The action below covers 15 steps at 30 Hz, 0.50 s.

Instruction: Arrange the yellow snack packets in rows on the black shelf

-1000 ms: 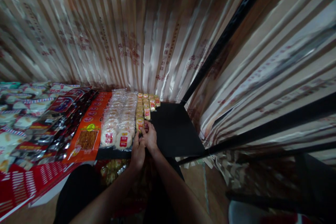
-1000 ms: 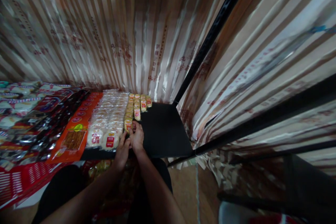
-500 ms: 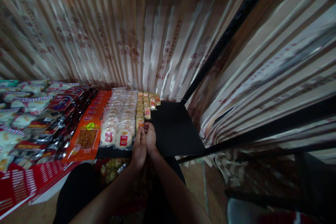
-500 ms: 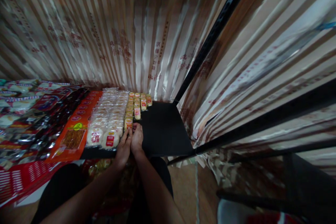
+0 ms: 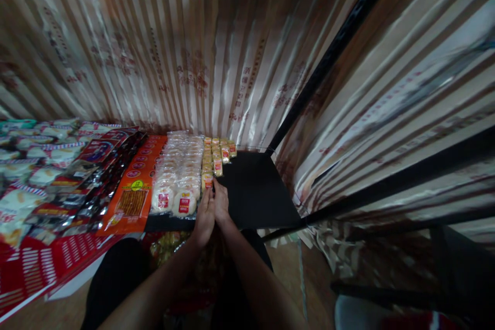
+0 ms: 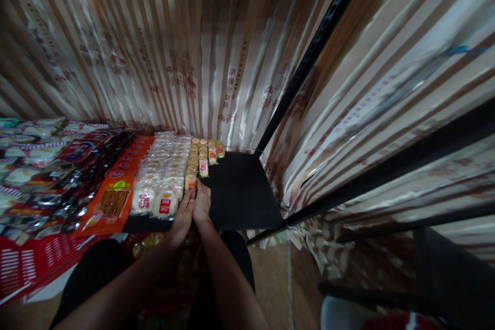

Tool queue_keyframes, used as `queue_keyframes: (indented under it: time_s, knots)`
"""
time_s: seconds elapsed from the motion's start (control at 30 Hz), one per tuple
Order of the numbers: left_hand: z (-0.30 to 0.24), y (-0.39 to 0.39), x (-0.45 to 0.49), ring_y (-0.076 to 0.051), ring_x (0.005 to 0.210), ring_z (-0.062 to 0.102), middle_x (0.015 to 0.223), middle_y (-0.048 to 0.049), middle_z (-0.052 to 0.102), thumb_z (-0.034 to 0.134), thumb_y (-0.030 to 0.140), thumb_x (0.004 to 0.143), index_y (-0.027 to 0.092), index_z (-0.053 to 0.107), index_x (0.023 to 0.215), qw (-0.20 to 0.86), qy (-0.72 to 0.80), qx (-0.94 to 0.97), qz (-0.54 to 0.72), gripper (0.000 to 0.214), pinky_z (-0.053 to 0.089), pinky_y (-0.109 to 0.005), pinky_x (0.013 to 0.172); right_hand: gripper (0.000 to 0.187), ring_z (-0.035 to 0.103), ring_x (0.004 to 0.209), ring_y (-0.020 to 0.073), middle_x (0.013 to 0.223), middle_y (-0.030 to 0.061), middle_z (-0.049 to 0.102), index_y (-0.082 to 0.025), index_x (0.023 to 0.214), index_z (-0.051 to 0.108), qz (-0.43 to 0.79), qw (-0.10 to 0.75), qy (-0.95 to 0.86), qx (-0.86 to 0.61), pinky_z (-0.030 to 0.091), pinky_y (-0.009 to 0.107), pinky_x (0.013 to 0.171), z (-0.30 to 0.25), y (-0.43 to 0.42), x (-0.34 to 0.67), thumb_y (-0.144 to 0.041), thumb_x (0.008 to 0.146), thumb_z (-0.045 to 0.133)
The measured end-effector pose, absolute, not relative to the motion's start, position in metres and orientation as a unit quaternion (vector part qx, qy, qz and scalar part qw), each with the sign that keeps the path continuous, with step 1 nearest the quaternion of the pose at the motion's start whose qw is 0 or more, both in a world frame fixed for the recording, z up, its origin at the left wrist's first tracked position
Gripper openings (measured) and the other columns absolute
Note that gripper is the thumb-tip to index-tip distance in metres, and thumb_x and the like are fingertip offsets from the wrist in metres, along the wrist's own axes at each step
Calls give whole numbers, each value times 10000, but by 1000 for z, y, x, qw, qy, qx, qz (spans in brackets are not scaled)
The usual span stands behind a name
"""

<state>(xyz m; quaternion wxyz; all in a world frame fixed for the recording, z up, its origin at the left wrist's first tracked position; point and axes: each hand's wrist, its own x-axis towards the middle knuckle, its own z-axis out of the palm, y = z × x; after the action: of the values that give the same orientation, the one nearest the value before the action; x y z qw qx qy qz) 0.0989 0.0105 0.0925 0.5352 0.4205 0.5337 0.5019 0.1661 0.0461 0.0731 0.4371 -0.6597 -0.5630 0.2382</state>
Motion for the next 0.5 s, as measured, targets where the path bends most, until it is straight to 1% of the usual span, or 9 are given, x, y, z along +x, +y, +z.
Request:
queue_keyframes:
  time_s: [0.07, 0.13, 0.2, 0.27, 0.33, 0.4, 0.47, 0.5]
  knots:
    - [92, 12, 99, -183, 1298, 353, 1345, -65, 479, 452, 248, 789, 173, 559, 1177, 532, 533, 427, 501, 409, 194, -353, 1120, 455, 507, 1032, 214, 1071, 57, 632, -242, 1166, 574, 250, 435, -560, -659, 427, 346, 898, 74, 46, 168, -141, 731, 487]
    - [93, 10, 99, -190, 1291, 364, 1336, -66, 489, 473, 255, 783, 180, 569, 1159, 525, 540, 430, 498, 396, 199, -353, 1118, 481, 501, 1057, 213, 1113, 67, 612, -227, 1193, 550, 249, 445, -553, -658, 434, 344, 894, 77, 43, 169, -147, 721, 501]
    - [97, 4, 97, -192, 1281, 377, 1322, -68, 501, 479, 256, 782, 183, 589, 1123, 508, 552, 440, 494, 366, 208, -349, 1113, 471, 476, 1107, 214, 1177, 90, 578, -189, 1205, 531, 231, 461, -543, -663, 418, 355, 922, 81, 35, 170, -167, 736, 491]
    - [102, -9, 93, -190, 1250, 414, 1290, -64, 526, 467, 245, 784, 192, 615, 1062, 477, 562, 461, 493, 320, 234, -350, 1101, 421, 476, 1114, 207, 1181, 100, 573, -163, 1189, 525, 207, 484, -529, -665, 389, 367, 954, 86, 22, 169, -201, 775, 457]
    - [106, -28, 86, -190, 1170, 483, 1197, -64, 584, 451, 234, 784, 203, 640, 979, 445, 560, 494, 494, 274, 293, -355, 1067, 372, 532, 1037, 187, 1116, 97, 602, -157, 1168, 513, 212, 519, -506, -656, 412, 346, 920, 90, 3, 168, -247, 821, 415]
    - [104, -50, 77, -196, 1032, 553, 1041, -67, 636, 443, 233, 780, 213, 650, 901, 432, 547, 532, 481, 241, 375, -358, 990, 340, 588, 899, 164, 1015, 85, 627, -158, 1138, 506, 240, 546, -480, -643, 465, 297, 804, 90, -20, 164, -293, 849, 389]
    - [95, -71, 68, -198, 913, 579, 918, -61, 647, 438, 233, 777, 217, 650, 858, 444, 538, 560, 446, 228, 424, -355, 906, 302, 602, 780, 152, 914, 67, 635, -167, 1074, 526, 268, 545, -468, -643, 478, 265, 700, 85, -45, 159, -325, 855, 392]
    - [87, -80, 64, -198, 884, 582, 899, -59, 648, 435, 228, 775, 217, 650, 850, 459, 541, 564, 423, 228, 433, -354, 880, 276, 600, 755, 153, 876, 56, 635, -174, 1029, 544, 275, 533, -472, -646, 475, 264, 691, 81, -58, 157, -332, 852, 404]
